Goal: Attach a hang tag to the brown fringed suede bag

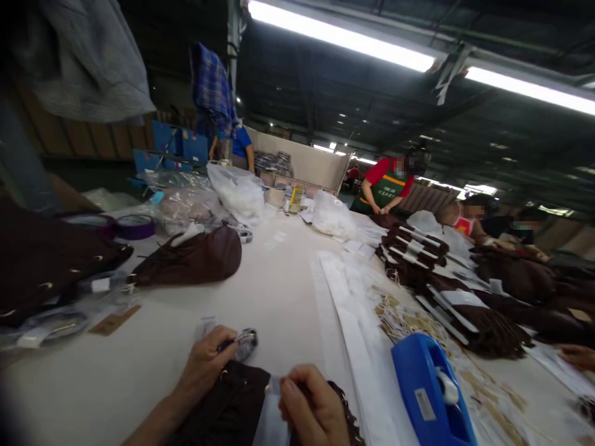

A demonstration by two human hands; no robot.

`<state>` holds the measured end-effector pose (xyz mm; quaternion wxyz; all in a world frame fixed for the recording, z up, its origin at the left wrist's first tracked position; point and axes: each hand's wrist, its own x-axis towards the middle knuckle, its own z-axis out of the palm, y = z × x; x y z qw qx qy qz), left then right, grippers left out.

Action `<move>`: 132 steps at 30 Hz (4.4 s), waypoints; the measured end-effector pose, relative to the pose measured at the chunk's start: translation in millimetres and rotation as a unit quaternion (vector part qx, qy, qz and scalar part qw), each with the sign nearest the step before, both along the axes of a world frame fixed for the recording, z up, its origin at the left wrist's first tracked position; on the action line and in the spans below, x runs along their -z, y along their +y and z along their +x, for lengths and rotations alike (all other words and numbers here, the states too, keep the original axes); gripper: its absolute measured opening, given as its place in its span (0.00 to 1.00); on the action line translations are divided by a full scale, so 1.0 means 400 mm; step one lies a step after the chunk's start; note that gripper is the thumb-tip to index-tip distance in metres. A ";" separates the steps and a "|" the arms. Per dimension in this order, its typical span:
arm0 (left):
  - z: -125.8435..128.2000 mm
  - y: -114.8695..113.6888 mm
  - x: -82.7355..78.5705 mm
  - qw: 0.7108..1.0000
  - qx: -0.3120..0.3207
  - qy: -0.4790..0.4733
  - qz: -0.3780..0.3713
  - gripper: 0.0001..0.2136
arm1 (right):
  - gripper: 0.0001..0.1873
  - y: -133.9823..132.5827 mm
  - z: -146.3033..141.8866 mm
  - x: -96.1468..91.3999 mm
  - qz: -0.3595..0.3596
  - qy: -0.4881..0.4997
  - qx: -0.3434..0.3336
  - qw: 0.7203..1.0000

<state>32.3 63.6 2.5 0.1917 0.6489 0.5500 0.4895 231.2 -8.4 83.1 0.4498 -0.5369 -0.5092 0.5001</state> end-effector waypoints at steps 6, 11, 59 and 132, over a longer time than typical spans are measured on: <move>0.012 -0.007 0.019 0.999 0.036 -0.013 0.025 0.09 | 0.18 0.165 -0.190 0.041 -0.013 0.058 -0.071 0.996; 0.011 -0.003 0.033 0.998 0.046 -0.010 0.041 0.08 | 0.19 0.200 -0.211 0.095 -0.079 0.022 -0.020 0.996; 0.003 0.001 0.002 0.991 0.035 -0.084 -0.097 0.13 | 0.05 0.233 -0.206 0.126 -0.096 -0.159 -0.004 0.983; -0.029 -0.065 -0.148 0.931 0.243 -0.040 -0.270 0.11 | 0.01 0.052 -0.058 0.146 0.487 -0.299 -0.088 0.816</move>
